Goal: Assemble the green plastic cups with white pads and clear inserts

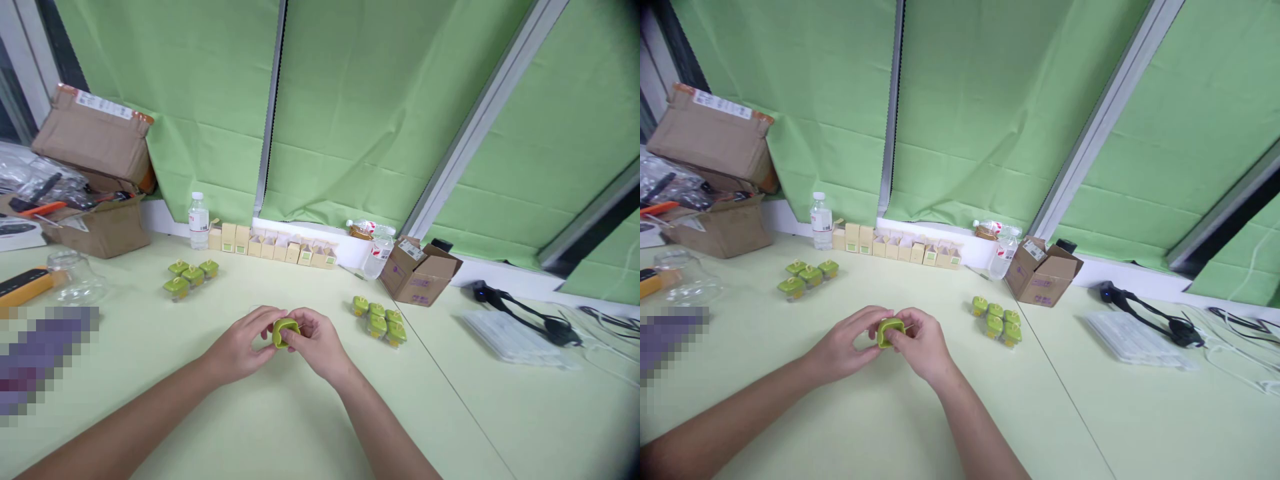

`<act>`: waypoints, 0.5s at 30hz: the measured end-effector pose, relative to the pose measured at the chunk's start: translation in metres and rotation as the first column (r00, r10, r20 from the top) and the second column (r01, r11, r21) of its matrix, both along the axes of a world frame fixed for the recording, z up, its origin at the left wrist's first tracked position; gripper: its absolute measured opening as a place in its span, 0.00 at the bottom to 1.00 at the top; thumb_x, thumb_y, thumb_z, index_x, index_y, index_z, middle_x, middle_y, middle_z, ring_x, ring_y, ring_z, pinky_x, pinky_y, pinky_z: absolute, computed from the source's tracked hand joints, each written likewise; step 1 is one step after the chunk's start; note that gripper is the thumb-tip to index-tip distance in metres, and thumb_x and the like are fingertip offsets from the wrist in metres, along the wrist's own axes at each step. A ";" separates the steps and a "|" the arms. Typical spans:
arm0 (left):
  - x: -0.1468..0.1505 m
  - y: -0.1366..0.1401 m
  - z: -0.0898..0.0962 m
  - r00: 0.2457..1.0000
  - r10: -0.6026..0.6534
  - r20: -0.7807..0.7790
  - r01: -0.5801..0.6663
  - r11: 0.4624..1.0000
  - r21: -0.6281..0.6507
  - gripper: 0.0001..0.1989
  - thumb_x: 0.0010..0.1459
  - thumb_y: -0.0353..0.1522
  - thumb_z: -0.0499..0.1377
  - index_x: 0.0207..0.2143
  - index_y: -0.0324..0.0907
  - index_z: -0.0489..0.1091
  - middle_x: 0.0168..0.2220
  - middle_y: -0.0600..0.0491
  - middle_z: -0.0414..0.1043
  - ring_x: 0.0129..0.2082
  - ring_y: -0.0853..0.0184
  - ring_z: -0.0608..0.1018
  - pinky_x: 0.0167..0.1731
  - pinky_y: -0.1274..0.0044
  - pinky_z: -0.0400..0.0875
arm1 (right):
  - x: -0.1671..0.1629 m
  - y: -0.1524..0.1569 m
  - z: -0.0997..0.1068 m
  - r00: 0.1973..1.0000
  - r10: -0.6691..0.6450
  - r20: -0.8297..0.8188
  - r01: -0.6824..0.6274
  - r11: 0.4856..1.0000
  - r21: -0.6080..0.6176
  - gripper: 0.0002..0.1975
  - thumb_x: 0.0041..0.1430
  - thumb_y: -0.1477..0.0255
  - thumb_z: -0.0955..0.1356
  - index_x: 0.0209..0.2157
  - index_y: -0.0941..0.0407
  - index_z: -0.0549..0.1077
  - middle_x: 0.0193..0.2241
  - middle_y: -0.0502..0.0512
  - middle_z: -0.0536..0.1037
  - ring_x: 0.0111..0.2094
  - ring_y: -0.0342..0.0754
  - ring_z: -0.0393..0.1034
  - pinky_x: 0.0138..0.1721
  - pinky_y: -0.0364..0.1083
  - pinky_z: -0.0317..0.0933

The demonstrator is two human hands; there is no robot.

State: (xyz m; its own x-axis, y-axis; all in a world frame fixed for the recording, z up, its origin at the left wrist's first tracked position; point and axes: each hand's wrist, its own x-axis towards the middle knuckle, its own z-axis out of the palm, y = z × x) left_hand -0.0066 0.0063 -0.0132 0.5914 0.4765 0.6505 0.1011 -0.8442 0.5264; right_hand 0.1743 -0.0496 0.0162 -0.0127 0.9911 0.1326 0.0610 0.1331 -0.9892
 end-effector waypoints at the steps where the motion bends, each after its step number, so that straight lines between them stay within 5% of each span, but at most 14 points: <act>1: -0.001 0.002 0.000 1.000 0.006 -0.002 -0.006 1.000 0.001 0.23 0.60 0.23 0.55 0.56 0.47 0.65 0.47 0.49 0.72 0.38 0.69 0.74 0.38 0.75 0.73 | -0.001 0.000 0.000 1.000 -0.003 0.001 0.003 1.000 -0.005 0.08 0.50 0.70 0.73 0.32 0.56 0.73 0.26 0.48 0.76 0.24 0.42 0.69 0.27 0.42 0.65; 6: -0.003 0.010 -0.001 0.998 0.057 -0.012 -0.056 0.997 0.046 0.15 0.62 0.24 0.53 0.48 0.44 0.71 0.37 0.51 0.75 0.36 0.68 0.74 0.37 0.75 0.70 | -0.006 -0.002 -0.002 0.999 0.010 0.048 -0.009 1.000 -0.015 0.08 0.50 0.69 0.72 0.34 0.56 0.75 0.28 0.50 0.77 0.27 0.44 0.71 0.29 0.44 0.68; 15: -0.004 0.013 -0.006 0.979 0.164 -0.118 -0.146 0.978 0.151 0.17 0.57 0.19 0.50 0.43 0.44 0.70 0.35 0.54 0.74 0.35 0.68 0.74 0.38 0.74 0.66 | -0.008 -0.007 -0.001 0.965 -0.049 0.256 0.022 0.994 0.109 0.08 0.56 0.71 0.66 0.36 0.54 0.78 0.29 0.49 0.77 0.27 0.43 0.69 0.29 0.42 0.66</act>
State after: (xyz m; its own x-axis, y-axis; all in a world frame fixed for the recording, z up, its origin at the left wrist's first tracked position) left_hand -0.0105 0.0196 -0.0187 0.6010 0.4779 0.6406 0.2957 -0.8776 0.3773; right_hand 0.1664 -0.0568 0.0152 -0.0253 0.9724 0.2318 0.3187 0.2276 -0.9201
